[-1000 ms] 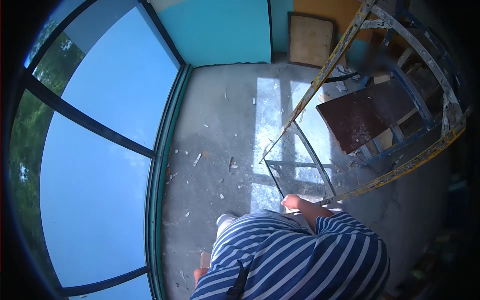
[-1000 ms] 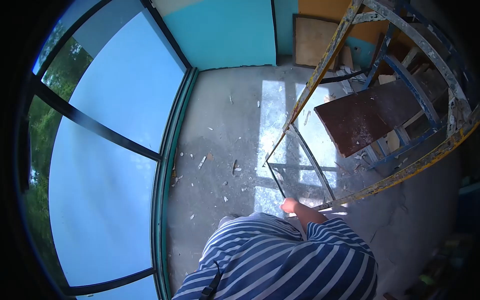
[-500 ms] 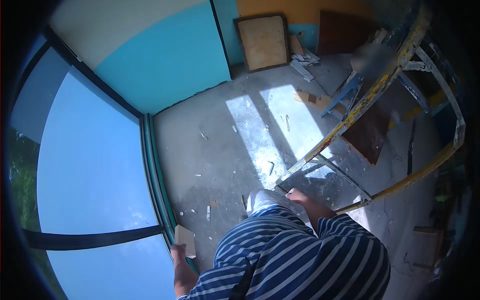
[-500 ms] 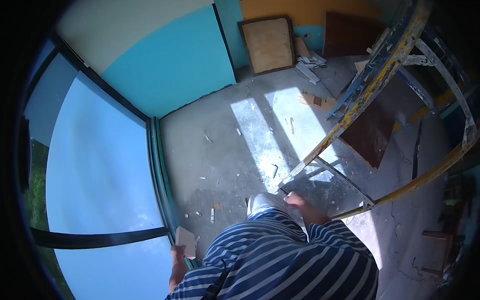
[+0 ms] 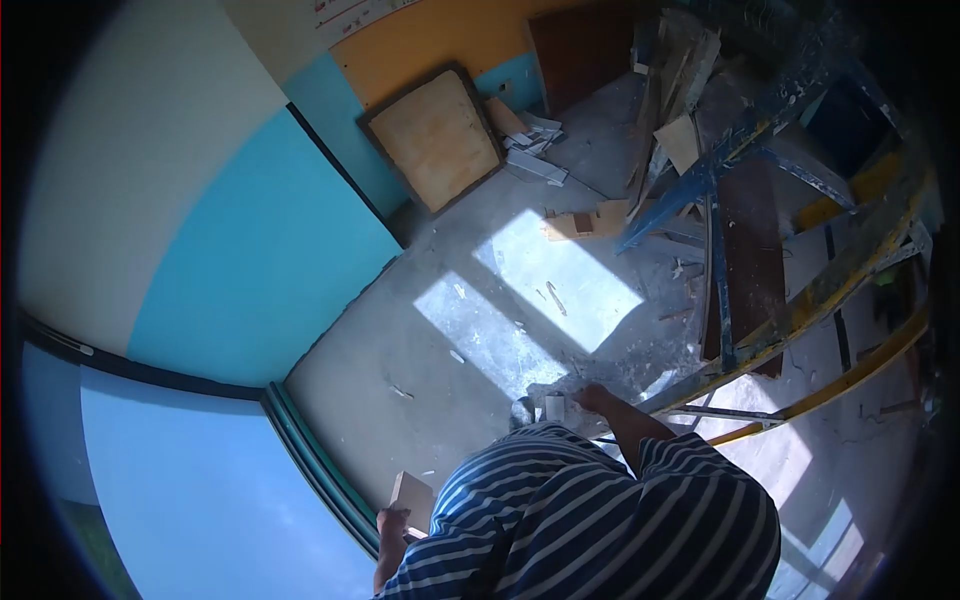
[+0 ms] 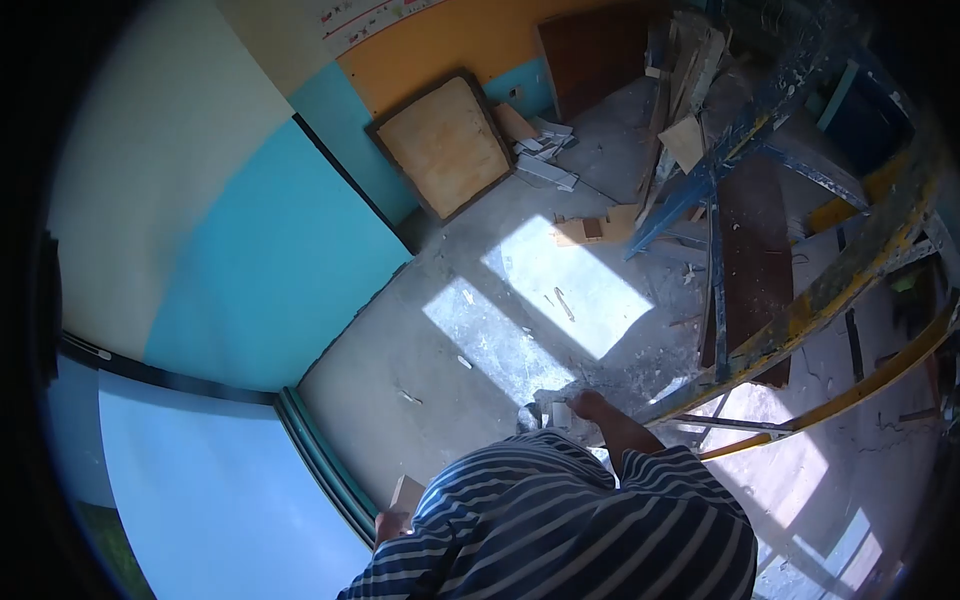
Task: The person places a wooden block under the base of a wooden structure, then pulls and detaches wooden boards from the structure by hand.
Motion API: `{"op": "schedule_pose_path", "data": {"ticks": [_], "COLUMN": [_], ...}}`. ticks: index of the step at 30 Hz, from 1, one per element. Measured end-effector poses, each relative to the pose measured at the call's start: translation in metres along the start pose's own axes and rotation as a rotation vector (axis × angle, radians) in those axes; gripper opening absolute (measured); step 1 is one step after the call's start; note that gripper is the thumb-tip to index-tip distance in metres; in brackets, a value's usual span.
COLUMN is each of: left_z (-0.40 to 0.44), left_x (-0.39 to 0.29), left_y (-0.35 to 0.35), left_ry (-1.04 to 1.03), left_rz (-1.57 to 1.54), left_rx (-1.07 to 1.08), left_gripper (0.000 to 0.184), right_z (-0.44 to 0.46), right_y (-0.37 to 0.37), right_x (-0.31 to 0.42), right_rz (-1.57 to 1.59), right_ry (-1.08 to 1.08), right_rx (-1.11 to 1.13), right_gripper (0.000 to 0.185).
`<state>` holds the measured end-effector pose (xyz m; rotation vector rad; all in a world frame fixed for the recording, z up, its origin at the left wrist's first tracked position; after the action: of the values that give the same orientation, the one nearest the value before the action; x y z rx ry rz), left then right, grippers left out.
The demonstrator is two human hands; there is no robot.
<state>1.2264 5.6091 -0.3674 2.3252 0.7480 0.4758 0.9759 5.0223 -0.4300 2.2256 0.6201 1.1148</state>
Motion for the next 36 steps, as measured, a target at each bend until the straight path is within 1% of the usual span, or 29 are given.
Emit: {"op": "schedule_pose_path", "data": {"ticks": [1,2,4,7,8,9,10,11,12,13,14,16,18,20,21,22,24,26,27,28,30,31,32,34,36], "left_z": [0.016,0.028,0.062,0.137,0.172,0.205,0.235,0.262,0.286,0.339,0.373,0.441,0.501,0.560,0.588,0.615,0.670,0.771,0.790,0.799,0.733,0.753,0.770,0.812,0.822], "left_x": [0.005,0.013,0.017,0.031,0.042,0.054,0.059,0.059,0.061,0.072,0.077,0.072,0.054,0.035,0.024,0.012,-0.023,-0.031,-0.049,-0.065,-0.136,-0.144,-0.149,-0.162,-0.175], "left_y": [0.015,0.030,0.075,0.144,0.157,0.174,0.197,0.241,0.280,0.296,0.330,0.405,0.499,0.592,0.633,0.671,0.742,0.750,0.774,0.790,0.876,0.877,0.878,0.886,0.906], "left_ry": [0.272,0.544,0.624,0.681,0.783,0.676,0.634,0.588,0.544,0.528,0.557,0.614,0.554,0.399,0.340,0.281,0.123,0.068,0.034,0.031,0.026,-0.031,-0.048,-0.085,-0.021], "left_rz": [-0.313,-0.627,-0.739,-0.773,-0.739,-0.707,-0.672,-0.641,-0.605,-0.580,-0.640,-0.769,-0.682,-0.427,-0.454,-0.482,-0.258,-0.504,-0.624,-0.532,-0.347,-0.320,-0.270,-0.181,-0.227], "left_rx": [0.109,0.142,0.114,0.128,0.211,0.173,0.141,0.103,0.067,0.067,0.063,0.070,0.011,-0.118,-0.135,-0.153,-0.286,-0.324,-0.340,-0.356,-0.393,-0.392,-0.353,-0.281,-0.216], "left_gripper": [0.043,0.042,0.042,0.042,0.042,0.044,0.044,0.045,0.045,0.045,0.046,0.049,0.054,0.058,0.057,0.057,0.056,0.055,0.054,0.053,0.052,0.050,0.051,0.053,0.057], "right_z": [0.016,0.026,0.070,0.116,0.126,0.131,0.138,0.153,0.158,0.162,0.161,0.158,0.166,0.174,0.178,0.187,0.211,0.234,0.247,0.261,0.291,0.291,0.299,0.315,0.334], "right_y": [0.016,0.052,0.071,0.115,0.128,0.141,0.156,0.158,0.151,0.146,0.144,0.144,0.139,0.168,0.181,0.189,0.211,0.241,0.242,0.248,0.256,0.298,0.322,0.369,0.414], "right_x": [0.001,0.017,0.001,-0.010,-0.012,-0.015,-0.017,-0.037,-0.054,-0.069,-0.074,-0.082,-0.101,-0.090,-0.082,-0.079,-0.083,-0.082,-0.095,-0.108,-0.146,-0.130,-0.136,-0.157,-0.191], "right_rz": [-0.060,0.108,0.273,0.304,0.280,0.256,0.234,0.183,0.248,0.311,0.492,0.695,0.707,0.828,0.892,0.955,1.078,1.129,1.103,1.073,0.932,1.141,1.202,1.265,1.160], "right_ry": [0.063,-0.148,-0.282,-0.298,-0.276,-0.255,-0.234,-0.218,-0.307,-0.397,-0.589,-0.888,-0.920,-0.936,-0.943,-0.972,-1.016,-1.069,-1.056,-1.041,-1.069,-1.105,-1.117,-1.059,-1.056], "right_rx": [-0.088,-0.042,-0.343,-0.441,-0.371,-0.302,-0.234,-0.184,-0.178,-0.176,-0.219,-0.307,-0.384,-0.477,-0.523,-0.512,-0.503,-0.459,-0.428,-0.398,-0.379,-0.499,-0.526,-0.618,-0.553], "right_gripper": [0.052,0.051,0.046,0.041,0.039,0.038,0.038,0.039,0.039,0.040,0.041,0.046,0.047,0.046,0.045,0.041,0.038,0.040,0.040,0.040,0.041,0.041,0.039,0.036,0.036]}}
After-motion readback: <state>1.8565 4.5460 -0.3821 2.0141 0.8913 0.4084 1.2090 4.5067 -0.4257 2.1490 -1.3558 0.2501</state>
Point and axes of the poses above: each hand's wrist, its own z-axis towards the middle knuckle, its own y-axis out of the back of the hand, x = y × z, the point moved 2 cm from there along z, towards the middle knuckle, and after that the axes turned 7 degrees about y, right-handed, at the moved point
